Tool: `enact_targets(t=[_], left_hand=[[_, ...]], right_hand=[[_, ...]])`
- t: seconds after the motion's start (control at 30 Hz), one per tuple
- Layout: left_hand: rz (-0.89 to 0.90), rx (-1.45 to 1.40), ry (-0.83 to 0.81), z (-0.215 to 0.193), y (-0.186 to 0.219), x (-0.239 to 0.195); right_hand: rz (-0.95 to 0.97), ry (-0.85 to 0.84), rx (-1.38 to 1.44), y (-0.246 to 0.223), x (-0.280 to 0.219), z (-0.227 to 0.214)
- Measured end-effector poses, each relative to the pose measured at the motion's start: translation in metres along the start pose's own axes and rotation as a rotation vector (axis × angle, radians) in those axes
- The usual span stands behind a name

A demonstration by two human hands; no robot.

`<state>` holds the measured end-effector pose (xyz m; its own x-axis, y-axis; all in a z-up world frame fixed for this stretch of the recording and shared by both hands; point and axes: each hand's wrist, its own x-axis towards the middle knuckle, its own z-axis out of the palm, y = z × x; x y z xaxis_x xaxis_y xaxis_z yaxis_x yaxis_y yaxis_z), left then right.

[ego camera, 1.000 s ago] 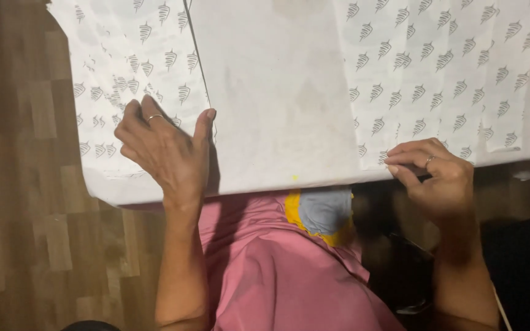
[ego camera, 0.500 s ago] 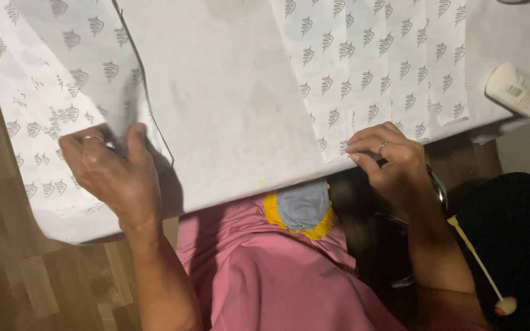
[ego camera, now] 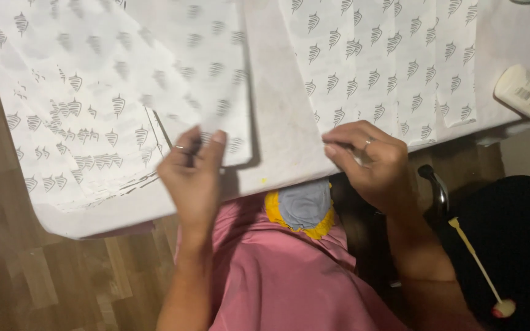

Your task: Applying glue to the edges of patterned paper strips and folding them to create finished components.

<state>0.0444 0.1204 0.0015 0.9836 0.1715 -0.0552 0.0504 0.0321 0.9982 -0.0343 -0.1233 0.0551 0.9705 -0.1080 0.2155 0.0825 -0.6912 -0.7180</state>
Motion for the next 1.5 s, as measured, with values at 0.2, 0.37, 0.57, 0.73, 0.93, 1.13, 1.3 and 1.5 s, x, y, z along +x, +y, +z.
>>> enact_targets(t=[0.2, 0.37, 0.57, 0.73, 0.93, 1.13, 1.3, 1.5], left_hand=[[0.001, 0.052, -0.108, 0.037, 0.003, -0.039], [0.140, 0.217, -0.184, 0.039, 0.003, -0.043], [0.237, 0.231, -0.159, 0.032, 0.019, -0.038], [0.351, 0.372, -0.112, 0.018, 0.023, -0.027], [0.321, 0.283, -0.110, 0.019, 0.022, -0.027], [0.286, 0.192, -0.169, 0.021, 0.019, -0.032], [0.281, 0.237, -0.249, 0.022, 0.019, -0.032], [0.312, 0.341, -0.272, 0.016, 0.010, -0.034]], right_hand=[[0.230, -0.048, 0.509, 0.002, 0.016, 0.038], [0.308, -0.044, 0.637, -0.001, 0.028, 0.041], [0.262, -0.080, 0.649, 0.007, 0.036, 0.045], [0.128, -0.062, 0.523, 0.017, 0.037, 0.039], [0.001, 0.043, 0.168, 0.015, 0.025, 0.019], [0.042, 0.010, 0.144, 0.017, 0.020, 0.019], [0.097, -0.001, 0.245, 0.025, 0.017, 0.021], [0.082, 0.128, 0.041, 0.012, 0.009, 0.005]])
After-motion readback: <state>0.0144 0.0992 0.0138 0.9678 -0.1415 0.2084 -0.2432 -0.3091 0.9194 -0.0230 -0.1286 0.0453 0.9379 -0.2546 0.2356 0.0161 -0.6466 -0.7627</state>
